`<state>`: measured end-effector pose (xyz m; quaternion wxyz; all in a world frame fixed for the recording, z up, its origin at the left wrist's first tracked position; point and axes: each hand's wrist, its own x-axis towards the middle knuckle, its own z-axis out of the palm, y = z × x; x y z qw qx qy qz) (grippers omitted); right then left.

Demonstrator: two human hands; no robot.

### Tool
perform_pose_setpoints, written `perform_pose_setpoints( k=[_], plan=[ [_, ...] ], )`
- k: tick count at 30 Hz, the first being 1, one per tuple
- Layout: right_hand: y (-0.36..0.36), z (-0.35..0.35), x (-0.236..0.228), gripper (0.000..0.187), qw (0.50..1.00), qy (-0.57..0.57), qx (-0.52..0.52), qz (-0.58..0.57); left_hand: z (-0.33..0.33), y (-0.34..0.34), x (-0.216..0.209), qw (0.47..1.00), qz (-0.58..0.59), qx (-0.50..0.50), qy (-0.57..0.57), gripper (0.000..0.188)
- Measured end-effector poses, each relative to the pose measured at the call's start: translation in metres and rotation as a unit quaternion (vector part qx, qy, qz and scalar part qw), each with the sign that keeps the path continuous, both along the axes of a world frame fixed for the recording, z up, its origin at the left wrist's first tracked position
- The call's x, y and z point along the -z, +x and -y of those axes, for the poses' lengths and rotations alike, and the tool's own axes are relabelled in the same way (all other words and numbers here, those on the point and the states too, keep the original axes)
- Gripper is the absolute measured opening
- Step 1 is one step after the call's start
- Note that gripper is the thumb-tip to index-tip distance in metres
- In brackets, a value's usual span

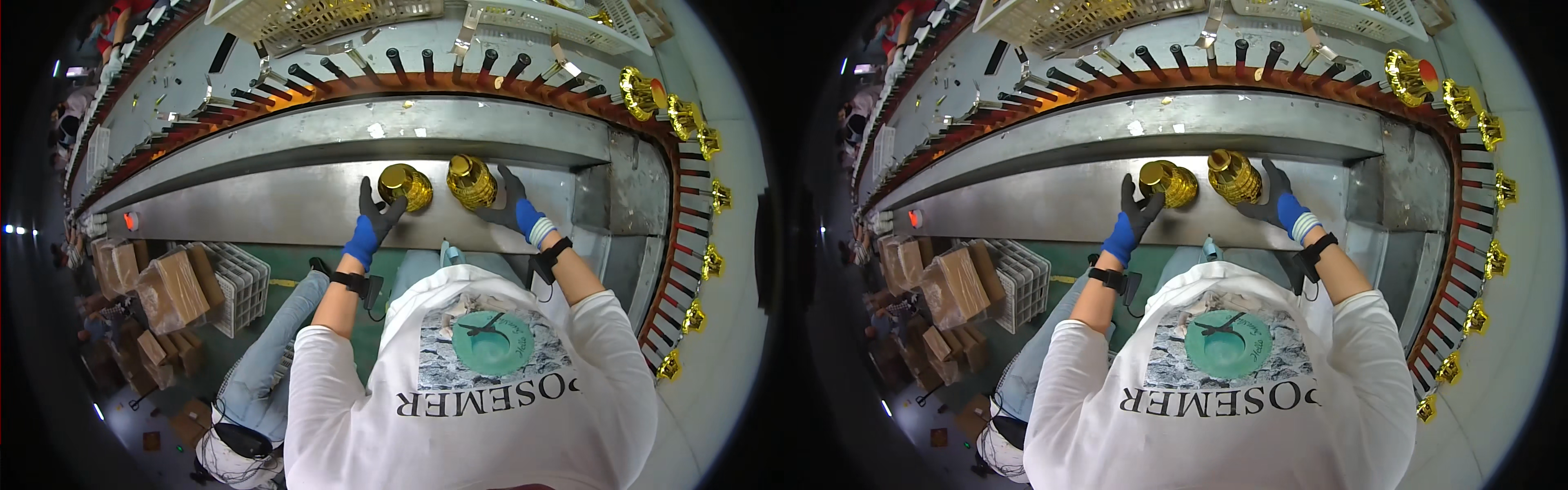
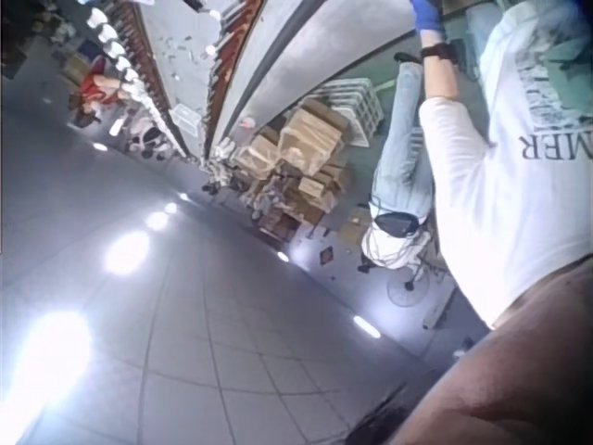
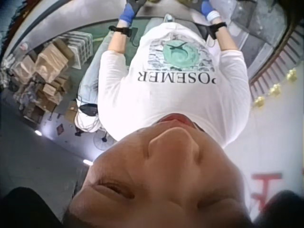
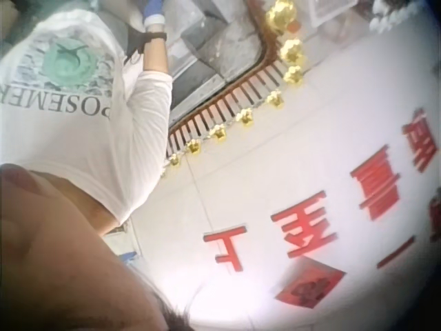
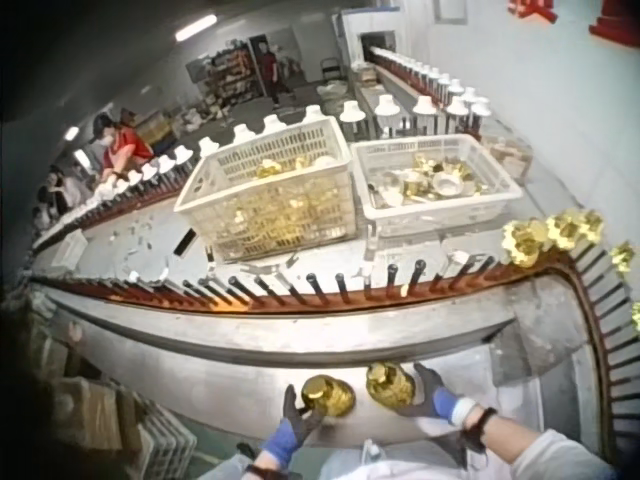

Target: The person places small gold-colored components onto an assembly line conveyor, fitting some pieces together by hand and ensuring they are properly positioned on the moving tracks.

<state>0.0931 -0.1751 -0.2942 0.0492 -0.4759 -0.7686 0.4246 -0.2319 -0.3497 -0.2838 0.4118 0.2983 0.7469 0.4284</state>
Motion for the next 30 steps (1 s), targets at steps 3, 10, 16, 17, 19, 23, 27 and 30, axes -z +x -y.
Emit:
perform_pose_setpoints(
  k=[3,10,16,17,19,23,27,30],
  plan=[
    [-0.037,-0.002,0.013,0.118,0.993,-0.091,0.024,-0.068,-0.01,-0.003,0.017,0.996,0.085,0.02,0.027,0.122],
    [-0.141,0.033,0.036,0.094,0.971,-0.127,0.021,-0.2,0.006,-0.035,0.01,0.989,0.143,0.001,0.047,0.101],
    [-0.305,0.084,0.023,0.073,0.969,-0.149,-0.06,-0.188,0.07,-0.168,-0.016,0.979,0.167,0.036,0.107,0.061],
    [-0.326,0.081,0.038,0.07,0.866,-0.396,0.064,-0.297,0.071,-0.182,-0.021,0.984,0.146,0.006,0.101,0.058],
    [-0.373,0.107,0.02,0.062,0.902,-0.301,-0.028,-0.308,0.101,-0.221,-0.011,0.99,0.097,-0.047,0.088,0.058],
    [-0.443,0.098,0.089,0.09,0.959,-0.116,-0.095,-0.241,0.095,-0.275,0.0,0.99,0.076,-0.093,0.077,0.06],
    [-0.475,0.117,0.072,0.109,0.966,-0.032,-0.121,-0.225,0.12,-0.313,-0.001,0.986,0.096,-0.136,0.01,0.06],
    [-0.476,0.107,0.062,0.111,0.979,-0.001,-0.117,-0.17,0.109,-0.319,-0.015,0.993,0.062,-0.093,-0.039,0.067]
  ],
)
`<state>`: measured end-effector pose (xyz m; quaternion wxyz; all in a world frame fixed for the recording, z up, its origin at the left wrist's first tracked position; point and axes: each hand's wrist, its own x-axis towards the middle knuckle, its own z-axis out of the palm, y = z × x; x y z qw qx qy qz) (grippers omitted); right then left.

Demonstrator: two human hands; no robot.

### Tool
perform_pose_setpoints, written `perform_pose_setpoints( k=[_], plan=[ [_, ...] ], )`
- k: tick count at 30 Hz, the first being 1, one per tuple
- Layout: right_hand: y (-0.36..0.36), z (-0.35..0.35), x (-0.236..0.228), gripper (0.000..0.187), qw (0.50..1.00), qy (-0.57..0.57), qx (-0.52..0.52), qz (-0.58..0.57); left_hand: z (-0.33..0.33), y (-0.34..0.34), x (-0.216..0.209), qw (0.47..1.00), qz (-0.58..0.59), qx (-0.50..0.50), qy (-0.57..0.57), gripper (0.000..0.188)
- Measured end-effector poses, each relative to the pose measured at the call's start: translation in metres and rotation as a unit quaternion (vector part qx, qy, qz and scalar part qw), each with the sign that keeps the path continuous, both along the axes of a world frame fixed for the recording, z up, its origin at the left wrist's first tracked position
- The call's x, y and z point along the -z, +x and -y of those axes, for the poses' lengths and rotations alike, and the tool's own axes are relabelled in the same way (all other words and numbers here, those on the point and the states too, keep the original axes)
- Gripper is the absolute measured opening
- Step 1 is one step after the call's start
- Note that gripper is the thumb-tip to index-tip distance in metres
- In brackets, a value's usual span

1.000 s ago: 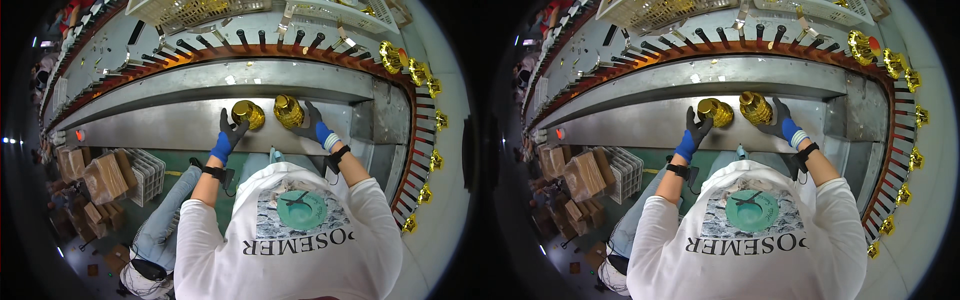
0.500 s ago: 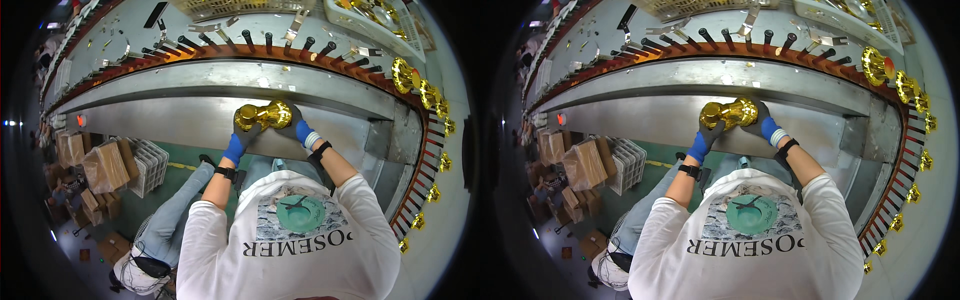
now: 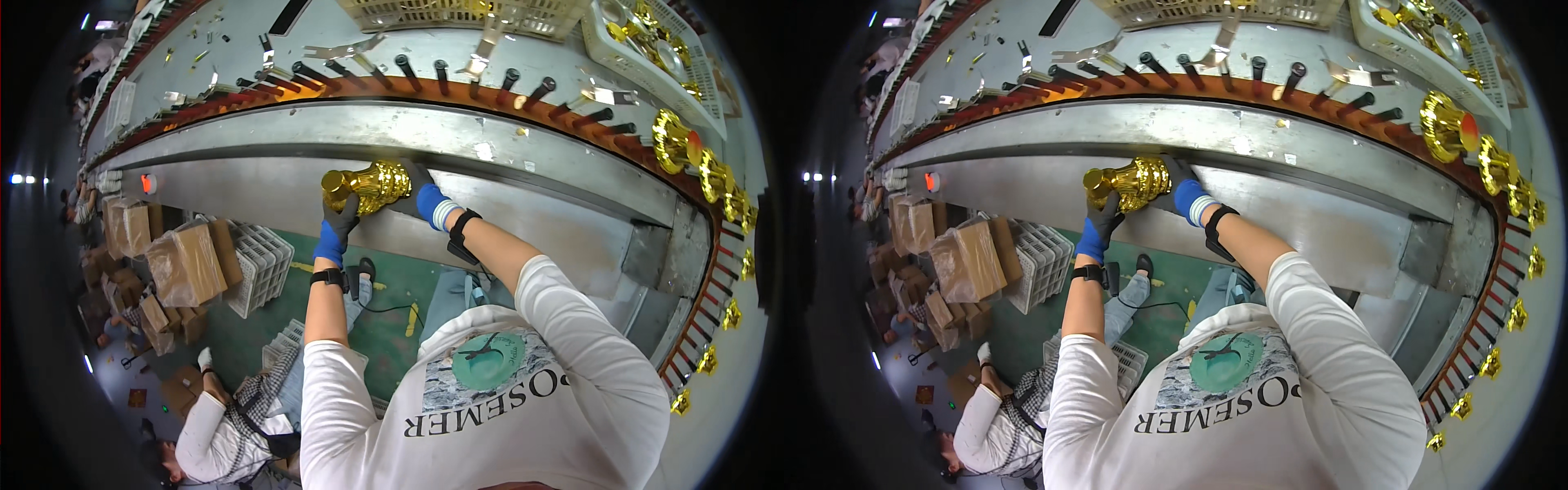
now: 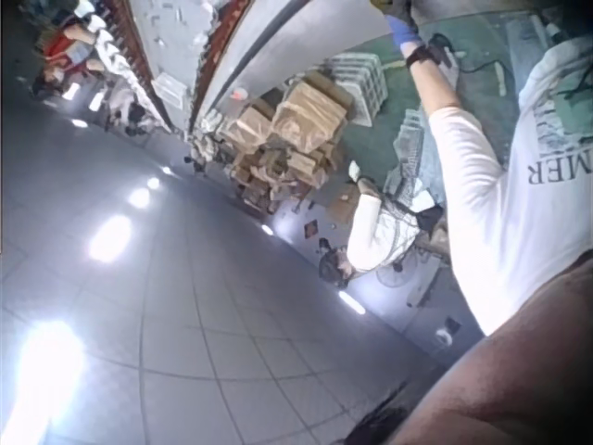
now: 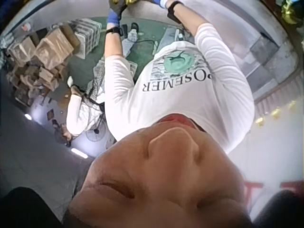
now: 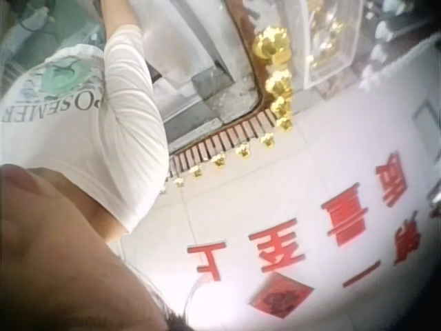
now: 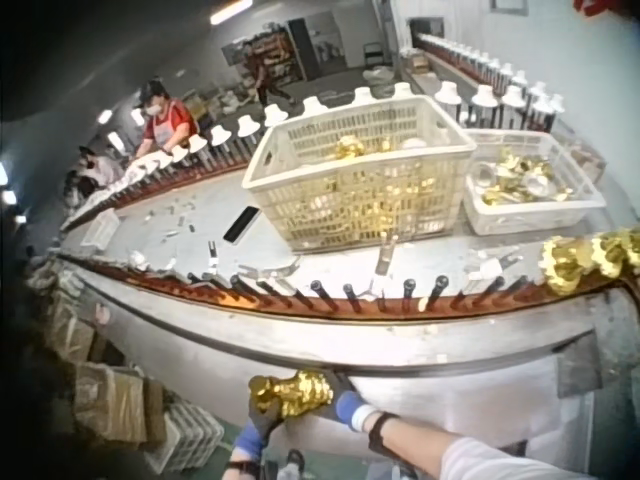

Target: The person places small gold-colored components onto an assembly line conveyor, fitting some pieces together by hand and ensuring they are properly positioned on the moving tracks.

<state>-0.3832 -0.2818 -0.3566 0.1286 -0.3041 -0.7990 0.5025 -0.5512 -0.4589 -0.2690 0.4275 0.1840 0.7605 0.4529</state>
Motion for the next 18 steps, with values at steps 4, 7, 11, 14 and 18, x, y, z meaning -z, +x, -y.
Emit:
perform_pose_setpoints(
  k=[4,7,11,14,18],
  plan=[
    [0.06,-0.024,-0.008,0.109,1.0,-0.022,0.01,-0.019,-0.003,0.023,-0.009,0.999,0.042,-0.027,-0.008,0.079],
    [0.139,-0.027,-0.076,0.084,0.978,-0.204,-0.018,-0.033,0.075,0.03,0.022,0.99,0.017,-0.071,-0.118,0.093],
    [0.276,-0.086,-0.229,0.034,0.996,0.021,0.049,-0.065,0.044,0.127,-0.028,0.991,-0.009,0.082,-0.102,0.06],
    [0.356,-0.161,-0.323,0.042,0.889,0.423,0.131,-0.117,-0.076,0.211,-0.138,0.954,-0.123,0.262,0.083,0.043],
    [0.422,-0.272,-0.353,0.05,0.728,0.639,0.24,0.064,-0.237,0.293,-0.262,0.745,-0.487,0.33,0.313,0.062]
  ],
)
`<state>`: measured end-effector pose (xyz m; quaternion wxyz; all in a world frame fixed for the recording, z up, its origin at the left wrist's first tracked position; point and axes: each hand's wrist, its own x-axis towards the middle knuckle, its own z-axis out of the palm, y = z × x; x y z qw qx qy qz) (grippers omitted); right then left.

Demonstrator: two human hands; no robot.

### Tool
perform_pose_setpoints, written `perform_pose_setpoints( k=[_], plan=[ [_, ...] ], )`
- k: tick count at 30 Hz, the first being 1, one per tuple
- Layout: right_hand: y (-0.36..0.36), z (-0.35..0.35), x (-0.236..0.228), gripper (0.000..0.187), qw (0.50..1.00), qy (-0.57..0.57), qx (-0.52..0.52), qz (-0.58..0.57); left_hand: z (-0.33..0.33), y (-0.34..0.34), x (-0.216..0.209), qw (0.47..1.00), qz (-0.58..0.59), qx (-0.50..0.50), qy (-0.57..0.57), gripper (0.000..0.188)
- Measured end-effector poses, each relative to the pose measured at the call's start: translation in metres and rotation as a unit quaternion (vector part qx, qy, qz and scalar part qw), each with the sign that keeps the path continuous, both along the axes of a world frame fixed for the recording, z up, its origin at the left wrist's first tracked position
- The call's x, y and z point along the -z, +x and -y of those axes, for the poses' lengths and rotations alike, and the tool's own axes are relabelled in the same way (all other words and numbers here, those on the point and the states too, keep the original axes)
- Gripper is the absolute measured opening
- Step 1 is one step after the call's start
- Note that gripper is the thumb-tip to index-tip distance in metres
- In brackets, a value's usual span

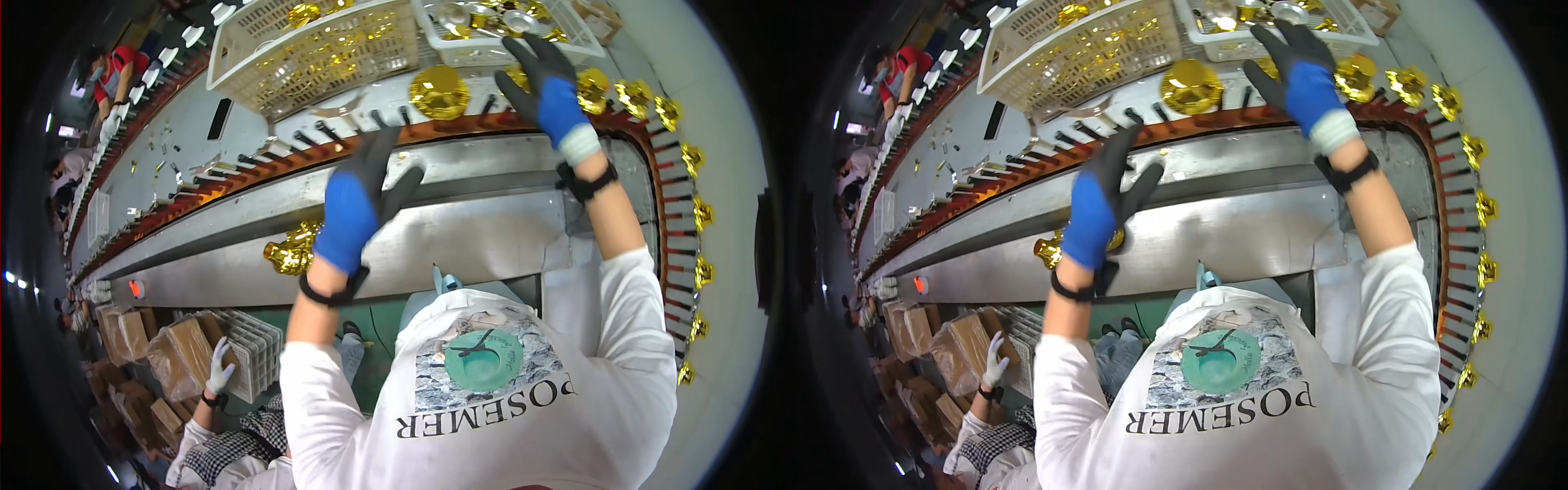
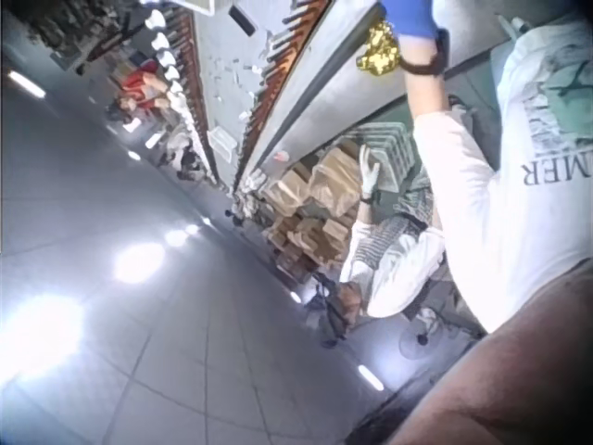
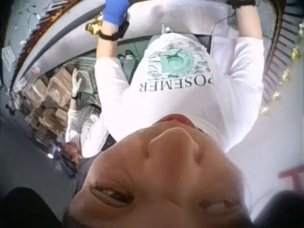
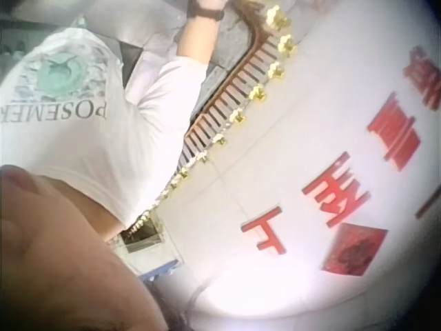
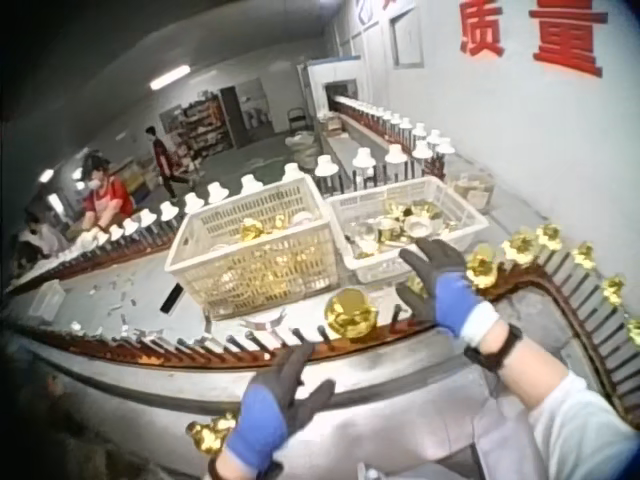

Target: The person places small gold-colored components onto an assembly line conveyor, fitting some pieces together by hand and ensuring they are properly positioned on the moving tracks.

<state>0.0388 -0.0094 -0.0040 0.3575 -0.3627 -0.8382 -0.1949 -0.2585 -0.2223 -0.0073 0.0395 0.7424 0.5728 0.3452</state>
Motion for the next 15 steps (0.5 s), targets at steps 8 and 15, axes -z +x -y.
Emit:
perform_pose_setpoints(
  k=[8,15],
  plan=[
    [-0.015,-0.007,0.029,0.046,0.972,-0.212,-0.095,0.023,-0.149,0.03,-0.001,0.967,-0.203,-0.114,-0.102,0.042],
    [0.075,0.116,0.065,0.042,0.875,-0.432,-0.21,-0.051,-0.001,0.087,0.049,0.994,0.011,-0.057,-0.095,0.045]
  ],
)
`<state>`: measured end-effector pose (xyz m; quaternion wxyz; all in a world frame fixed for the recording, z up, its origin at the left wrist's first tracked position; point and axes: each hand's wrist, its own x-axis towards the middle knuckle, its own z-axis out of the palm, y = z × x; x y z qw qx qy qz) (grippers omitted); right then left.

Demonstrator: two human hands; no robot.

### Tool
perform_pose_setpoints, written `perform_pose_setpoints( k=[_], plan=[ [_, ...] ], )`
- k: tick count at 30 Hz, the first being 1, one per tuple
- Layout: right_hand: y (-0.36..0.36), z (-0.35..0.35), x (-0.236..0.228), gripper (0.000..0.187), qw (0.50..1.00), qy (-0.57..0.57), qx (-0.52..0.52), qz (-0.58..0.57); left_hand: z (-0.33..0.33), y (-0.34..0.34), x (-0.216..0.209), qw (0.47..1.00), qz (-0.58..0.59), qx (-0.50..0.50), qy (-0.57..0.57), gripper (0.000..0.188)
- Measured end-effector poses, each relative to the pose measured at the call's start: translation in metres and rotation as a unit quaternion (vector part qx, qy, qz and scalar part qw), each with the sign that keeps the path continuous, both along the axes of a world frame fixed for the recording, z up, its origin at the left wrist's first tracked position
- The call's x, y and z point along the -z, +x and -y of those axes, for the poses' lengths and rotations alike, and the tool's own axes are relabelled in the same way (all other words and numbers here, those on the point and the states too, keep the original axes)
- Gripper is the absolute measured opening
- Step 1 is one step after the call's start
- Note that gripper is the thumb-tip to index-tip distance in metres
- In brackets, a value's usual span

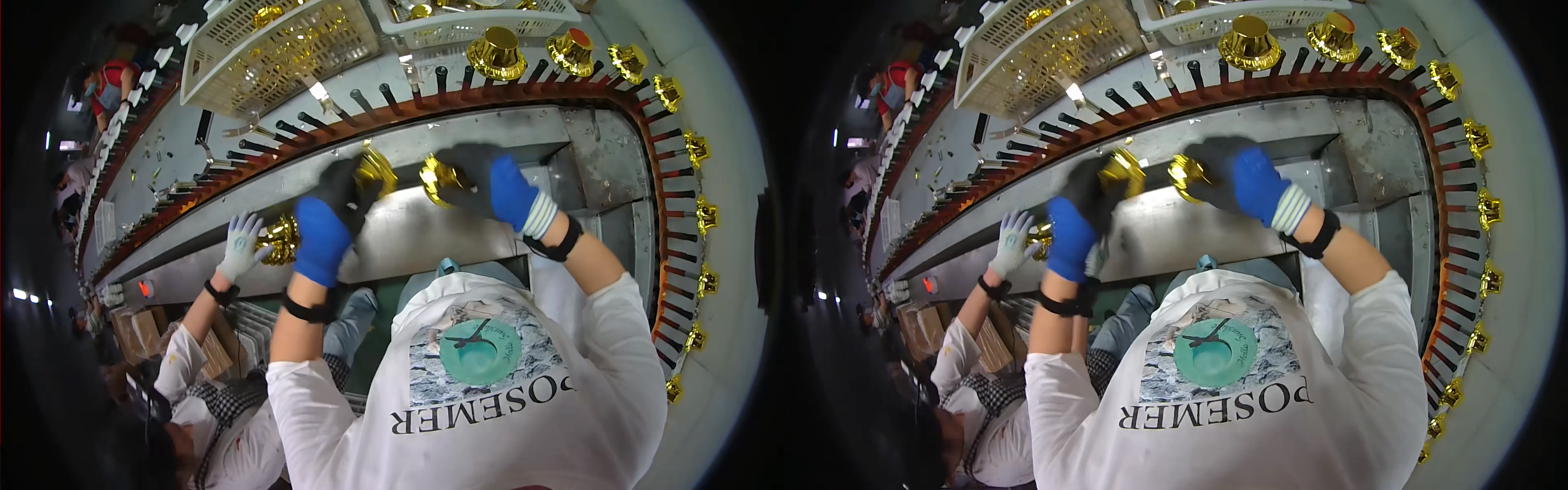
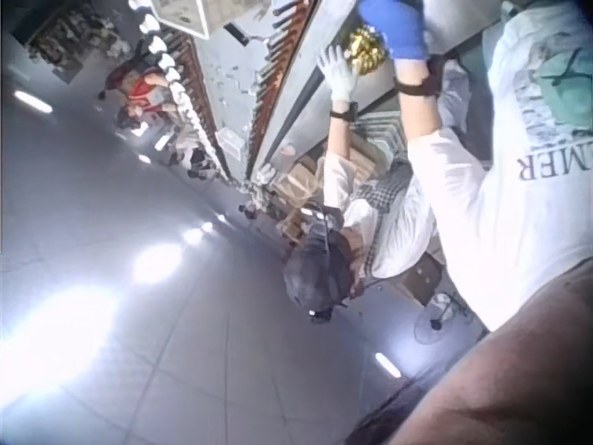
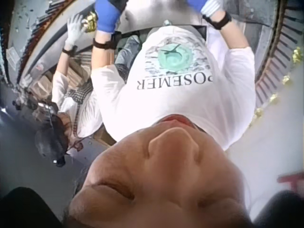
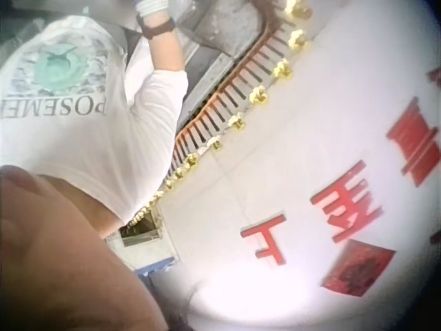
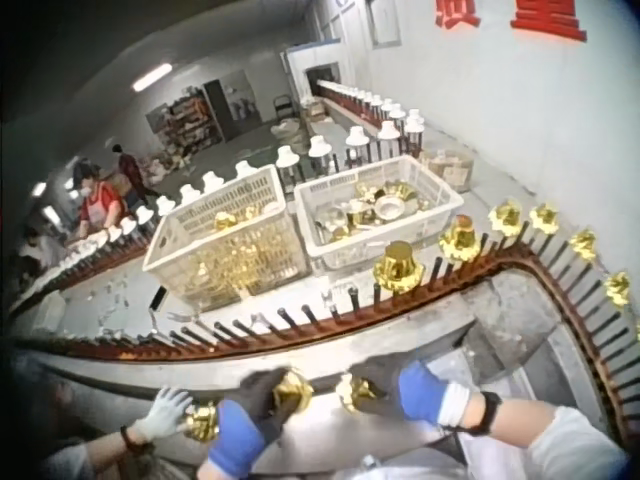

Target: The person places small gold-colored components onto an assembly line conveyor, fitting some pieces together by hand and ensuring they are properly positioned on the moving tracks.

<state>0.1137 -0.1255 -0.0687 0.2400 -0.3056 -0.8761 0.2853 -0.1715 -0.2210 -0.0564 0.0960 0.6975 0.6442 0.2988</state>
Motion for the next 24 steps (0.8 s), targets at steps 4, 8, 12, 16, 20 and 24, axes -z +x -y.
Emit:
perform_pose_setpoints(
  k=[4,8,12,16,20,24],
  plan=[
    [0.047,0.015,0.172,0.048,0.975,-0.072,0.026,0.208,0.04,0.031,0.149,0.979,0.05,0.024,-0.198,0.051],
    [0.052,0.021,0.251,0.053,0.958,-0.084,0.052,0.271,0.028,0.059,0.252,0.95,-0.02,-0.018,-0.31,0.055],
    [0.027,0.009,0.244,0.057,0.959,-0.099,0.053,0.258,0.019,0.047,0.274,0.955,-0.042,-0.02,-0.293,0.069],
    [0.05,-0.018,0.154,0.059,0.997,0.054,0.052,0.032,-0.019,0.046,0.168,0.981,-0.078,0.061,-0.169,0.07],
    [0.033,-0.11,-0.007,0.052,0.916,0.351,0.188,-0.041,-0.11,0.043,0.013,0.994,-0.04,0.02,0.1,0.068],
    [0.001,-0.176,-0.042,0.057,0.93,0.321,0.177,-0.007,-0.179,0.03,-0.04,0.989,-0.055,0.048,0.131,0.067]
  ],
)
